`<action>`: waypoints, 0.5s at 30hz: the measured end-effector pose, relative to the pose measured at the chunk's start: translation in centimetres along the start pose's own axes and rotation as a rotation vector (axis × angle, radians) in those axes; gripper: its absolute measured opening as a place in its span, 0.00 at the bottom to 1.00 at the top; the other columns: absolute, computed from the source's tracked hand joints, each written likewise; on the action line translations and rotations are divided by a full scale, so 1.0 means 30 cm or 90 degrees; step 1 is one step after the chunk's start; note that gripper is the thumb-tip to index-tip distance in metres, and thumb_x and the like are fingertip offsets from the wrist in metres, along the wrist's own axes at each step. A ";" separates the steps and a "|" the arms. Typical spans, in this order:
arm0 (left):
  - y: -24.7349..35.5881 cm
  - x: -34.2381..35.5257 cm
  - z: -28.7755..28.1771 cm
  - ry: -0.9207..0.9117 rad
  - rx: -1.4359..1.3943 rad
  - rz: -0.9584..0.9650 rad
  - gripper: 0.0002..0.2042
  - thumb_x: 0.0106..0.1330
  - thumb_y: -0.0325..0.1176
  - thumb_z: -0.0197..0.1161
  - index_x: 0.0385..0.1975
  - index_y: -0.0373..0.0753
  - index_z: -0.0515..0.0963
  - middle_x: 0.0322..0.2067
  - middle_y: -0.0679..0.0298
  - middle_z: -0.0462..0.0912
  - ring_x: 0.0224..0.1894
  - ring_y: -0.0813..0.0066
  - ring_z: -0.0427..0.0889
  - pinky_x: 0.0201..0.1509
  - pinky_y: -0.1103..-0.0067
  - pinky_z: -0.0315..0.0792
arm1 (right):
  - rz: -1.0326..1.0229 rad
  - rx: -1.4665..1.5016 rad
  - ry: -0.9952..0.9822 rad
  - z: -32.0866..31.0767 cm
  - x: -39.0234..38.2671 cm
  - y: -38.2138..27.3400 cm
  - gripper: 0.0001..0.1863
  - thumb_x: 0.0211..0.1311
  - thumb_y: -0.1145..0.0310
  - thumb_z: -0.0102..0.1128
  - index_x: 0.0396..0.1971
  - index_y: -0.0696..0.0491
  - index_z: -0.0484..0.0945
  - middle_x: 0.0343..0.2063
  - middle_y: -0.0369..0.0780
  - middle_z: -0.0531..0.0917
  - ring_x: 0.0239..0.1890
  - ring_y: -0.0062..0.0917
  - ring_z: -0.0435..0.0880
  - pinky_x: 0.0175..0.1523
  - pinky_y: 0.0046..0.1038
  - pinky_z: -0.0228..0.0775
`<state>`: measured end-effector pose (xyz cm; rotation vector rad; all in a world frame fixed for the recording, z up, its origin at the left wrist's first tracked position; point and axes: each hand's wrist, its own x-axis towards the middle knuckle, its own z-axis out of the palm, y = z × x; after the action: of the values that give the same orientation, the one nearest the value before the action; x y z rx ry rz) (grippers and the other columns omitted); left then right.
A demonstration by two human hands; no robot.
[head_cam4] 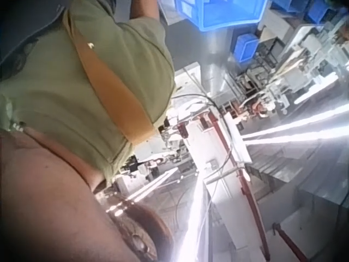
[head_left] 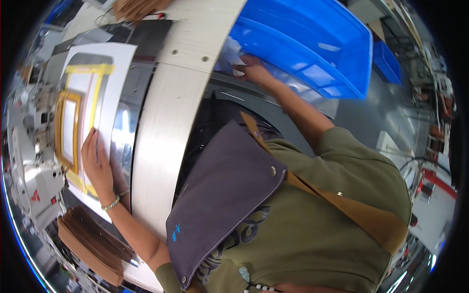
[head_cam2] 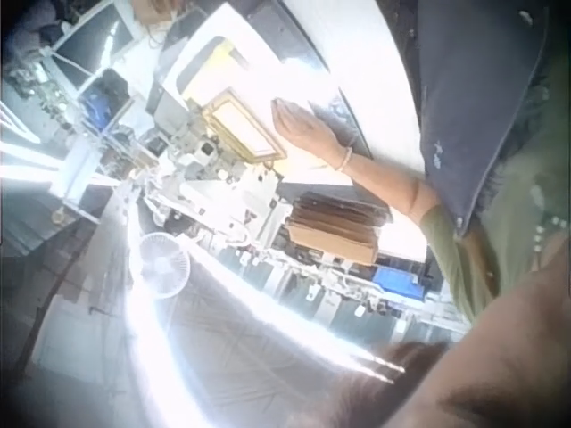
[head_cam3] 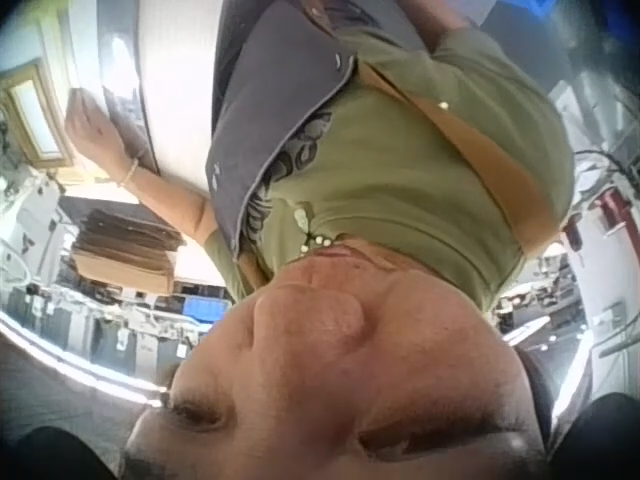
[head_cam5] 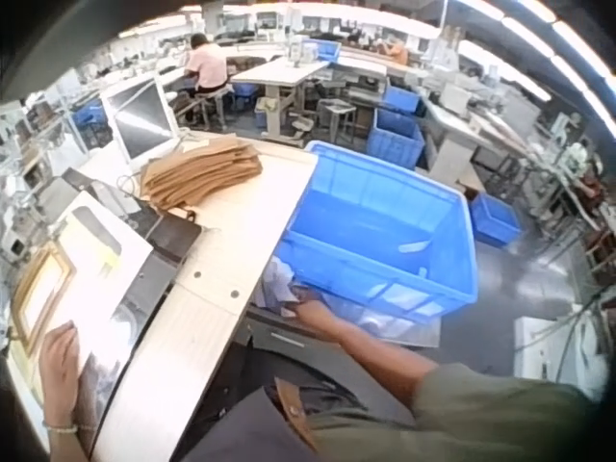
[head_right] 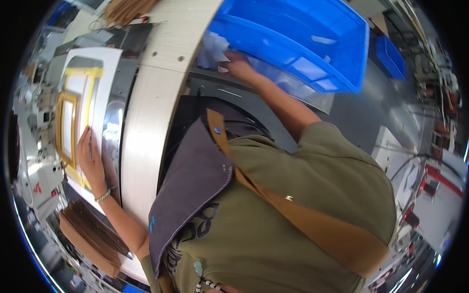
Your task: The recorder is using an industrial sewing machine to stitch leather components for handbags in a workshop environment.
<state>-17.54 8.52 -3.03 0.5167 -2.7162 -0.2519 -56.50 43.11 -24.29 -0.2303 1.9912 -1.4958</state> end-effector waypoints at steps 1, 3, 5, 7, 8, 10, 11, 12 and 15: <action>0.000 0.003 -0.004 -0.002 0.026 0.007 0.17 0.77 0.26 0.56 0.63 0.33 0.80 0.64 0.53 0.81 0.67 0.53 0.79 0.73 0.64 0.70 | -0.039 -0.147 -0.088 -0.086 -0.044 -0.080 0.16 0.68 0.65 0.69 0.50 0.58 0.83 0.44 0.43 0.88 0.38 0.29 0.91 0.43 0.32 0.84; 0.011 0.017 -0.023 0.052 0.036 0.026 0.17 0.78 0.27 0.58 0.64 0.33 0.80 0.66 0.53 0.81 0.68 0.53 0.78 0.73 0.61 0.70 | -0.121 -0.432 -0.210 -0.242 -0.128 -0.274 0.12 0.70 0.69 0.67 0.47 0.60 0.83 0.39 0.44 0.88 0.32 0.29 0.92 0.41 0.31 0.85; 0.045 0.048 -0.046 0.059 0.001 0.036 0.17 0.79 0.28 0.57 0.65 0.35 0.80 0.67 0.54 0.81 0.70 0.55 0.78 0.74 0.61 0.70 | -0.126 -0.641 -0.313 -0.346 -0.205 -0.491 0.11 0.68 0.71 0.67 0.44 0.61 0.82 0.35 0.45 0.88 0.30 0.30 0.93 0.36 0.32 0.85; 0.112 0.095 -0.070 0.053 -0.067 0.060 0.18 0.80 0.30 0.57 0.66 0.37 0.79 0.67 0.55 0.81 0.70 0.56 0.78 0.75 0.61 0.70 | -0.100 -0.744 -0.461 -0.382 -0.250 -0.724 0.10 0.67 0.70 0.69 0.42 0.61 0.81 0.34 0.45 0.88 0.32 0.29 0.93 0.35 0.31 0.86; 0.156 0.121 -0.078 0.049 -0.068 0.077 0.18 0.80 0.30 0.57 0.66 0.37 0.79 0.67 0.55 0.81 0.70 0.56 0.78 0.75 0.61 0.70 | -0.131 -0.761 -0.541 -0.367 -0.264 -0.836 0.11 0.67 0.70 0.69 0.41 0.62 0.80 0.34 0.45 0.88 0.33 0.28 0.94 0.35 0.30 0.86; 0.261 0.169 -0.102 0.000 -0.252 0.025 0.18 0.80 0.31 0.57 0.66 0.38 0.80 0.67 0.56 0.81 0.71 0.57 0.77 0.75 0.60 0.70 | -0.205 -0.788 -0.688 -0.282 -0.279 -1.028 0.06 0.69 0.73 0.65 0.39 0.60 0.84 0.32 0.47 0.90 0.35 0.32 0.93 0.36 0.34 0.85; 0.312 0.197 -0.116 -0.023 -0.274 0.044 0.21 0.79 0.34 0.58 0.69 0.38 0.76 0.69 0.53 0.78 0.73 0.56 0.75 0.76 0.58 0.69 | -0.227 -0.799 -0.764 -0.236 -0.279 -1.130 0.06 0.68 0.74 0.67 0.39 0.61 0.84 0.31 0.46 0.89 0.35 0.30 0.93 0.38 0.31 0.86; 0.357 0.232 -0.129 -0.024 -0.275 0.053 0.21 0.79 0.34 0.58 0.69 0.38 0.76 0.69 0.53 0.78 0.73 0.56 0.75 0.76 0.58 0.69 | -0.251 -0.810 -0.842 -0.182 -0.281 -1.223 0.07 0.66 0.74 0.69 0.38 0.62 0.83 0.30 0.45 0.89 0.34 0.28 0.93 0.40 0.29 0.87; 0.459 0.332 -0.168 0.006 -0.387 0.181 0.36 0.73 0.46 0.64 0.76 0.32 0.65 0.73 0.44 0.71 0.78 0.51 0.68 0.80 0.56 0.60 | -0.340 -0.781 -0.958 -0.027 -0.314 -1.382 0.07 0.67 0.74 0.69 0.39 0.62 0.84 0.31 0.45 0.89 0.34 0.27 0.93 0.40 0.29 0.87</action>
<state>-28.67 16.80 8.04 -0.0408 -2.4767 -0.9422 -58.91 34.26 17.24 -1.8027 1.1687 0.1717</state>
